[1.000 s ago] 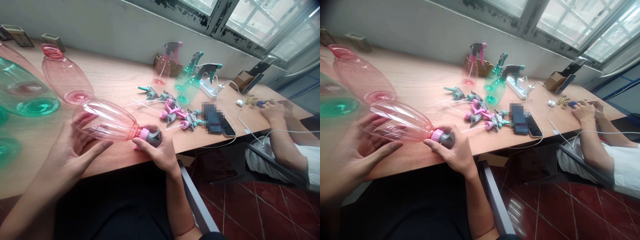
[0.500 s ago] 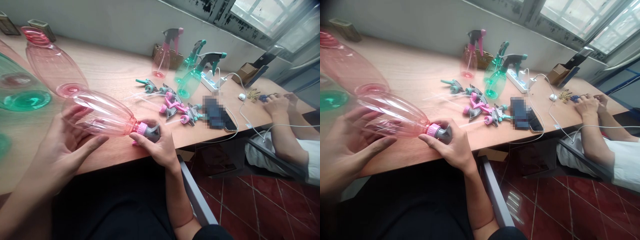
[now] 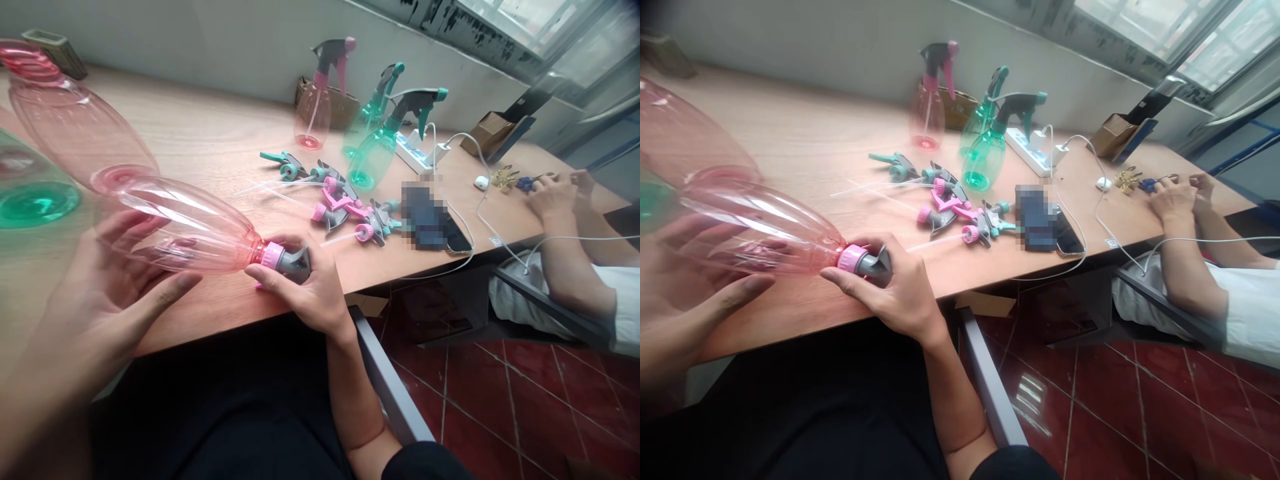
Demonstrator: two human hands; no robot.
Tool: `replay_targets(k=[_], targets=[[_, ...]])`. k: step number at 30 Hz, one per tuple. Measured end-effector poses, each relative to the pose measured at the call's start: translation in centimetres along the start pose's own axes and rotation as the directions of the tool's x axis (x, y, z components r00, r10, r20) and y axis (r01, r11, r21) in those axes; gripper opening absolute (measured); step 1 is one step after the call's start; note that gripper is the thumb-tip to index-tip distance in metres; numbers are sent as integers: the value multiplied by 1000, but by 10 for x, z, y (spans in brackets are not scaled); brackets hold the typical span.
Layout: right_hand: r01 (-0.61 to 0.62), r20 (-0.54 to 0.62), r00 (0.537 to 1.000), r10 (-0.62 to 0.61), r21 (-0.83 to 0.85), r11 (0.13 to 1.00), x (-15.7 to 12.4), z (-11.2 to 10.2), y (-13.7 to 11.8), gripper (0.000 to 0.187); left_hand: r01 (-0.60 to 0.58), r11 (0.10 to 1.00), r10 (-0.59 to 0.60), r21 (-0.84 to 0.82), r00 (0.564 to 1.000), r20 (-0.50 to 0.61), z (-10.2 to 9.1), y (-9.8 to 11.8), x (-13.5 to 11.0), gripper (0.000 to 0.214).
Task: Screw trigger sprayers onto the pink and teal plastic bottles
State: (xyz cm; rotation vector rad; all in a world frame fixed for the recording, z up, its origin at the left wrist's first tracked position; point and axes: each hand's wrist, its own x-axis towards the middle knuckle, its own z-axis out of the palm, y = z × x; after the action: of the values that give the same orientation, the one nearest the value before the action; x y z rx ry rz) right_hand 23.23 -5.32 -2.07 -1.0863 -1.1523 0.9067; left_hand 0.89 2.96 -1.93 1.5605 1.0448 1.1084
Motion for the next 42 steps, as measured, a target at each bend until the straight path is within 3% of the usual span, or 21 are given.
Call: replay_targets(k=[7, 11, 23, 42], targets=[[19, 1, 1000, -19, 38, 999, -1, 1, 2, 39, -2, 999, 4, 52, 1000, -30, 17, 32, -15, 84], [18, -6, 1000, -18, 40, 999, -1, 2, 5, 41, 85, 989, -81, 119, 996, -37, 20, 44, -18, 90], [-7, 7, 1000, 7, 104, 995, -3, 5, 5, 35, 179, 983, -178, -52, 984, 26, 11, 33, -21, 85], [-91, 9, 996, 90, 94, 991, -7, 9, -1, 31, 156, 979, -147, -130, 986, 76, 6, 28, -27, 78]])
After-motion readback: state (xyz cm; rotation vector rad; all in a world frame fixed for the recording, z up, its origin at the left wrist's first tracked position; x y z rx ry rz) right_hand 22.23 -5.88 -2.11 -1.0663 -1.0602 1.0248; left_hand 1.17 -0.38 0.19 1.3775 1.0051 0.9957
